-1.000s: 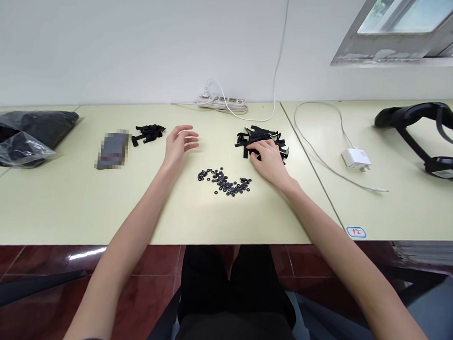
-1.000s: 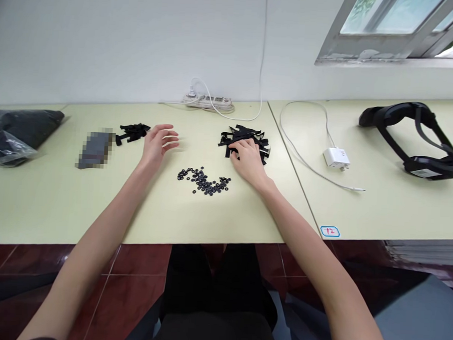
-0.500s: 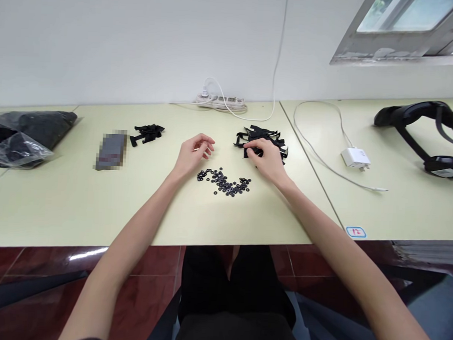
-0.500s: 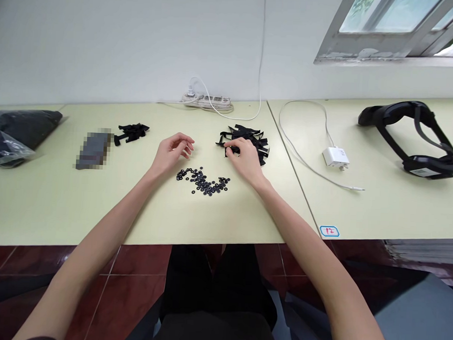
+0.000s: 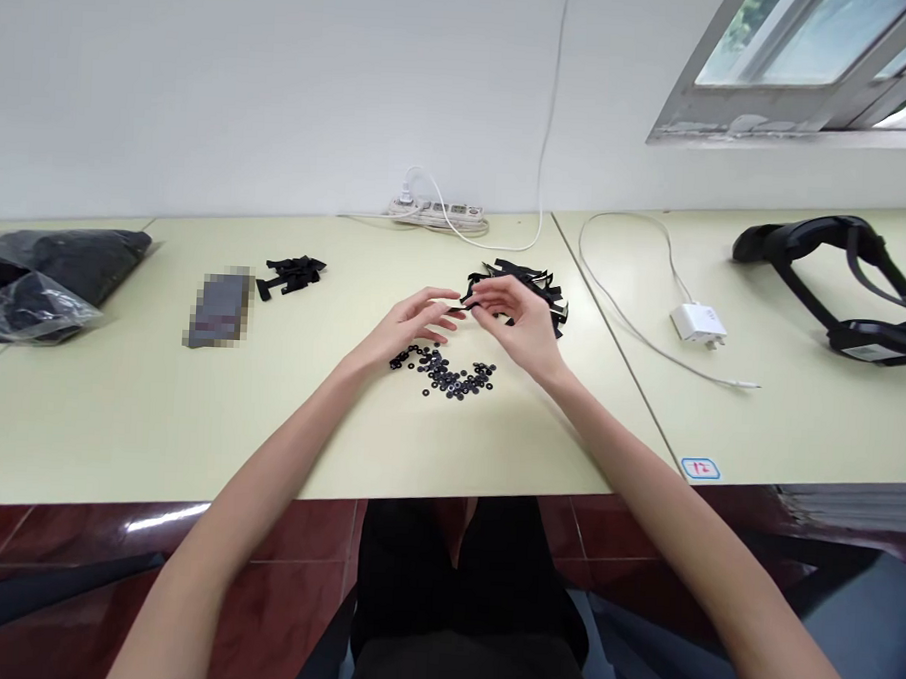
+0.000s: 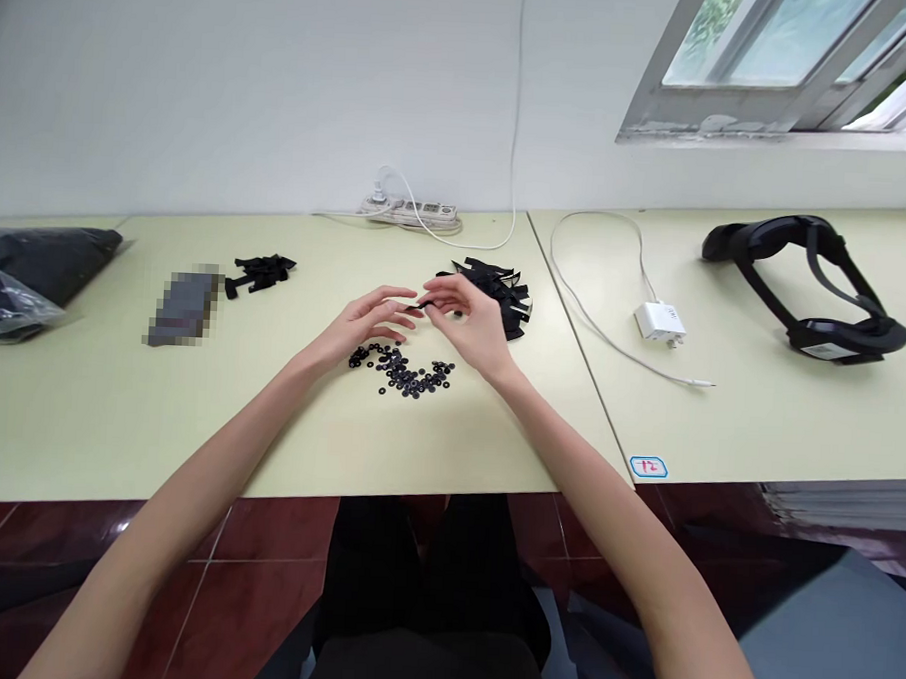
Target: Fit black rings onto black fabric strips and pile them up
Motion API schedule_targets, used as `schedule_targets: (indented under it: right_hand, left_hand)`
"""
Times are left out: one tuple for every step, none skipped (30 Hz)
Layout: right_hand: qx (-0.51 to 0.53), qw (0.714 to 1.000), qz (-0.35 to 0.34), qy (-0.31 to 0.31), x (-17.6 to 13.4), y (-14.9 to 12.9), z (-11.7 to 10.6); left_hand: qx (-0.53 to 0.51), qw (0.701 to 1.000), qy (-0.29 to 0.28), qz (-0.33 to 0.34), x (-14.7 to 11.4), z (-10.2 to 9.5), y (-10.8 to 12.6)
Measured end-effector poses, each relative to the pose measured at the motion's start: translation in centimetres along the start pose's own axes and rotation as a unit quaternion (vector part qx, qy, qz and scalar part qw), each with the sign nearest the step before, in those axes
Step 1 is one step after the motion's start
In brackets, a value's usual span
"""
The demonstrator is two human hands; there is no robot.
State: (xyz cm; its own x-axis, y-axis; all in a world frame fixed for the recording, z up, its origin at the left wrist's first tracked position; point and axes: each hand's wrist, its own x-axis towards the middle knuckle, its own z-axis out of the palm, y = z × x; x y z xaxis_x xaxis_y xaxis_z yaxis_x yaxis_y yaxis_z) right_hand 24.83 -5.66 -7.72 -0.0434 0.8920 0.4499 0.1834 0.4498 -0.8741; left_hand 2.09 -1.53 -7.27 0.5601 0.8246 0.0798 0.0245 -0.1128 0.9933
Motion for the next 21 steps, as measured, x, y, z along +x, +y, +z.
schedule_targets:
  right_hand:
    - [-0.008,1.0,-0.014,-0.017,-0.18,-0.15,0.29]
    - [-0.014,0.999,-0.025,-0.032,-0.33,-0.22,0.51]
    - [-0.018,0.998,-0.033,-0.044,-0.43,-0.23,0.67]
    - [-0.021,0.998,-0.036,-0.053,-0.48,-0.19,0.75]
    - [-0.024,0.997,-0.034,-0.059,-0.5,-0.13,0.78]
    - [-0.027,0.997,-0.028,-0.064,-0.5,-0.05,0.75]
    - [-0.03,0.997,-0.019,-0.066,-0.48,0.02,0.7]
    - [-0.031,0.997,-0.01,-0.065,-0.47,0.07,0.63]
    - [-0.029,0.998,-0.003,-0.064,-0.46,0.1,0.57]
    - [-0.024,0.998,0.002,-0.062,-0.47,0.11,0.52]
    - [-0.016,0.998,0.007,-0.059,-0.49,0.09,0.51]
    - [-0.008,0.998,0.011,-0.058,-0.54,0.04,0.53]
    - [-0.001,0.998,0.017,-0.059,-0.59,-0.03,0.58]
    - [0.006,0.998,0.023,-0.062,-0.65,-0.13,0.66]
    - [0.01,0.997,0.03,-0.068,-0.71,-0.23,0.74]
    - [0.011,0.997,0.034,-0.075,-0.75,-0.32,0.81]
    - [0.01,0.996,0.037,-0.082,-0.77,-0.41,0.85]
    - [0.006,0.995,0.038,-0.093,-0.75,-0.47,0.82]
    - [0.0,0.994,0.038,-0.105,-0.7,-0.5,0.7]
    - [-0.008,0.992,0.039,-0.12,-0.61,-0.49,0.5]
    - [-0.019,0.99,0.041,-0.134,-0.49,-0.46,0.2]
  left_hand:
    - [-0.002,1.0,-0.005,0.003,0.02,0.07,-0.07]
    - [0.001,1.0,-0.005,0.008,0.07,0.1,-0.2]
    - [0.008,1.0,-0.001,0.012,0.14,0.09,-0.35]
    - [0.016,1.0,0.008,0.015,0.21,0.04,-0.5]
    - [0.024,0.999,0.02,0.017,0.28,-0.03,-0.64]
    - [0.029,0.999,0.035,0.019,0.34,-0.11,-0.75]
    - [0.03,0.998,0.053,0.022,0.39,-0.19,-0.81]
    - [0.029,0.997,0.072,0.024,0.42,-0.27,-0.83]
    - [0.027,0.996,0.087,0.025,0.43,-0.32,-0.81]
    - [0.024,0.995,0.097,0.026,0.44,-0.35,-0.76]
    - [0.019,0.994,0.102,0.025,0.43,-0.35,-0.69]
    - [0.013,0.994,0.106,0.025,0.42,-0.31,-0.61]
    - [0.006,0.994,0.108,0.025,0.41,-0.25,-0.52]
    - [-0.004,0.993,0.111,0.026,0.39,-0.16,-0.44]
    - [-0.014,0.993,0.115,0.029,0.37,-0.05,-0.36]
    - [-0.024,0.992,0.118,0.031,0.35,0.07,-0.29]
    - [-0.03,0.992,0.119,0.034,0.33,0.18,-0.21]
    - [-0.033,0.992,0.119,0.037,0.32,0.28,-0.14]
    - [-0.032,0.992,0.119,0.04,0.3,0.36,-0.08]
    - [-0.029,0.991,0.122,0.043,0.29,0.4,-0.01]
    - [-0.027,0.991,0.125,0.047,0.29,0.42,0.06]
